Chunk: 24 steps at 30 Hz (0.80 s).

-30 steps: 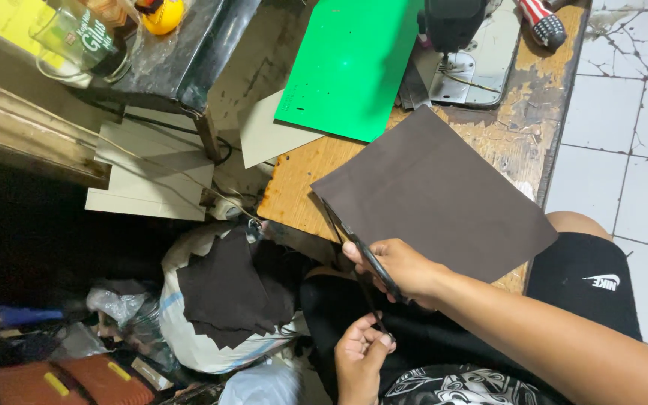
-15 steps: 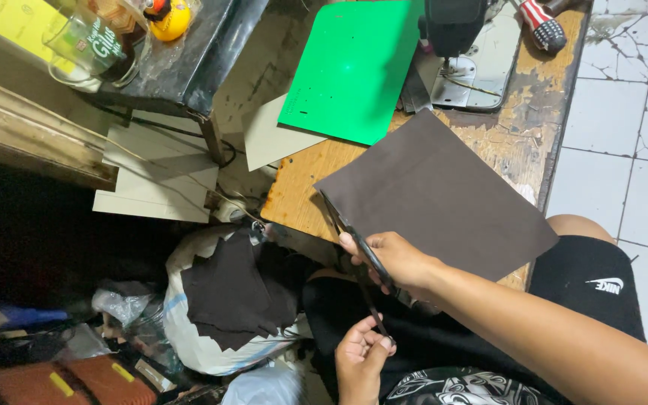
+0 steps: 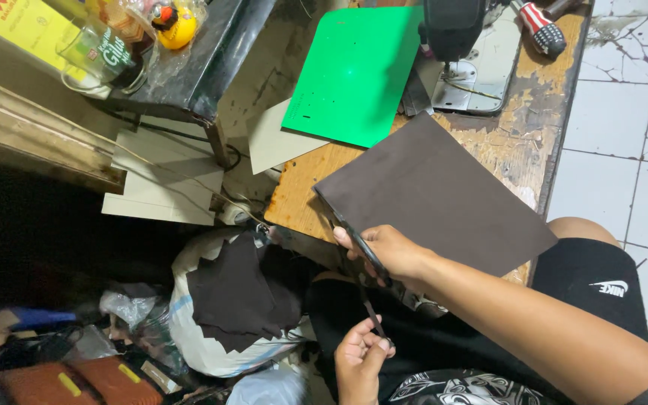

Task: Cutting pieces of leather using scissors and a green template on a workbench.

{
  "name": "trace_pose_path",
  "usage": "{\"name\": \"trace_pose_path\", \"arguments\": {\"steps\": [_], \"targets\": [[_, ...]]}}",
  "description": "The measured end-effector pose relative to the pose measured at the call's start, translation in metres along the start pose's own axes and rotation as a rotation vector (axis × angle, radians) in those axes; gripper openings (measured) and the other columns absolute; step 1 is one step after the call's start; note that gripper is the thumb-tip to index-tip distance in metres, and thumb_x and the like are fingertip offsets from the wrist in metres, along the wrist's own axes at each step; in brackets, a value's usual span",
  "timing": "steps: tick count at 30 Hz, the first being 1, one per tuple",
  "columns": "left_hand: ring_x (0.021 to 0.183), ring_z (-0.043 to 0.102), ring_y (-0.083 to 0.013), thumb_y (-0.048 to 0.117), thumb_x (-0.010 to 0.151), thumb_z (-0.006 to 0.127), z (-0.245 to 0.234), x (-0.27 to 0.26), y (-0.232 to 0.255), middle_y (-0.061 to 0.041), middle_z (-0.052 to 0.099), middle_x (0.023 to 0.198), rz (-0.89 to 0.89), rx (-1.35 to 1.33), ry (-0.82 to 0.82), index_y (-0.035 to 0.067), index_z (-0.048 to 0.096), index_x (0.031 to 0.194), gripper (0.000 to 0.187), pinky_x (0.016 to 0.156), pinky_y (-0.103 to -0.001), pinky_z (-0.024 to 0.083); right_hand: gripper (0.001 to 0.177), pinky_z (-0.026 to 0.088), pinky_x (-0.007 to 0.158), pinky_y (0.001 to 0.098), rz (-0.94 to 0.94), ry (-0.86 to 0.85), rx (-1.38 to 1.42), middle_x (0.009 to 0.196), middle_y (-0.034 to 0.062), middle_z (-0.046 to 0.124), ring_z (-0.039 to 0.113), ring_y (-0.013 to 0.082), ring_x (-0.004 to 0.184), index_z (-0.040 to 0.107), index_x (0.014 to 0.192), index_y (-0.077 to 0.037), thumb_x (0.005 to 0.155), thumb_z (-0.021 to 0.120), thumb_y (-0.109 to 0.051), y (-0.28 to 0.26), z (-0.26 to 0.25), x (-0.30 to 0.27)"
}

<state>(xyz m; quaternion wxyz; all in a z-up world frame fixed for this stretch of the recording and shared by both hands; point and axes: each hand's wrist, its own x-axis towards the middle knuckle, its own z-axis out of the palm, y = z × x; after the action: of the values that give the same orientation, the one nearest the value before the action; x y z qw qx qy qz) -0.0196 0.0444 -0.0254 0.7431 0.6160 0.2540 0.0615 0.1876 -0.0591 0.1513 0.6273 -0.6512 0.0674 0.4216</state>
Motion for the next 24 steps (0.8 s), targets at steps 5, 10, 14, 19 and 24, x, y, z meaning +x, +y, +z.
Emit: {"name": "trace_pose_path", "arguments": {"steps": [5, 10, 14, 19, 24], "targets": [[0.06, 0.069, -0.018, 0.002, 0.08, 0.073, -0.001, 0.001, 0.006, -0.008, 0.065, 0.064, -0.017, -0.017, 0.007, -0.007, 0.073, 0.122, 0.042, 0.066, -0.03, 0.061, 0.057, 0.028, 0.032, 0.0295, -0.037, -0.005, 0.007, 0.045, 0.01, 0.043, 0.034, 0.0169, 0.034, 0.061, 0.075, -0.002, 0.089, 0.07, -0.056, 0.004, 0.0, 0.009], [0.06, 0.069, -0.0177, -0.001, 0.08, 0.072, -0.002, 0.0, 0.0, -0.008, 0.064, 0.065, -0.007, 0.004, 0.031, -0.006, 0.074, 0.121, 0.041, 0.065, -0.03, 0.062, 0.059, 0.029, 0.035, 0.0294, -0.031, 0.005, -0.056, 0.046, 0.0092, 0.044, 0.037, 0.0166, 0.035, 0.064, 0.075, -0.003, 0.089, 0.066, -0.061, -0.005, 0.0, 0.003], [0.059, 0.068, -0.0176, -0.002, 0.08, 0.073, -0.002, 0.001, 0.001, -0.008, 0.064, 0.065, -0.018, -0.027, 0.047, -0.008, 0.073, 0.121, 0.042, 0.064, -0.03, 0.062, 0.058, 0.033, 0.034, 0.0289, -0.09, -0.039, -0.008, 0.051, 0.0073, 0.043, 0.038, 0.0154, 0.041, 0.059, 0.072, -0.004, 0.089, 0.066, -0.06, -0.008, 0.0, 0.011], [0.059, 0.068, -0.0179, -0.002, 0.08, 0.073, -0.004, 0.001, 0.003, -0.007, 0.063, 0.064, 0.014, -0.009, 0.036, -0.009, 0.072, 0.121, 0.042, 0.065, -0.029, 0.059, 0.06, 0.032, 0.033, 0.0291, -0.101, -0.022, 0.026, 0.047, 0.0091, 0.04, 0.035, 0.0165, 0.039, 0.054, 0.064, -0.007, 0.086, 0.069, -0.061, -0.006, -0.004, 0.013], [0.064, 0.07, -0.0216, -0.002, 0.079, 0.072, -0.026, 0.003, -0.014, -0.018, 0.073, 0.082, -0.015, -0.033, 0.115, -0.01, 0.072, 0.121, 0.043, 0.066, -0.037, 0.065, 0.058, 0.03, 0.048, 0.0293, -0.254, -0.101, -0.436, 0.052, 0.0029, 0.054, 0.044, 0.0114, 0.05, 0.053, 0.062, -0.012, 0.09, 0.062, -0.063, -0.008, -0.049, -0.008]]}}
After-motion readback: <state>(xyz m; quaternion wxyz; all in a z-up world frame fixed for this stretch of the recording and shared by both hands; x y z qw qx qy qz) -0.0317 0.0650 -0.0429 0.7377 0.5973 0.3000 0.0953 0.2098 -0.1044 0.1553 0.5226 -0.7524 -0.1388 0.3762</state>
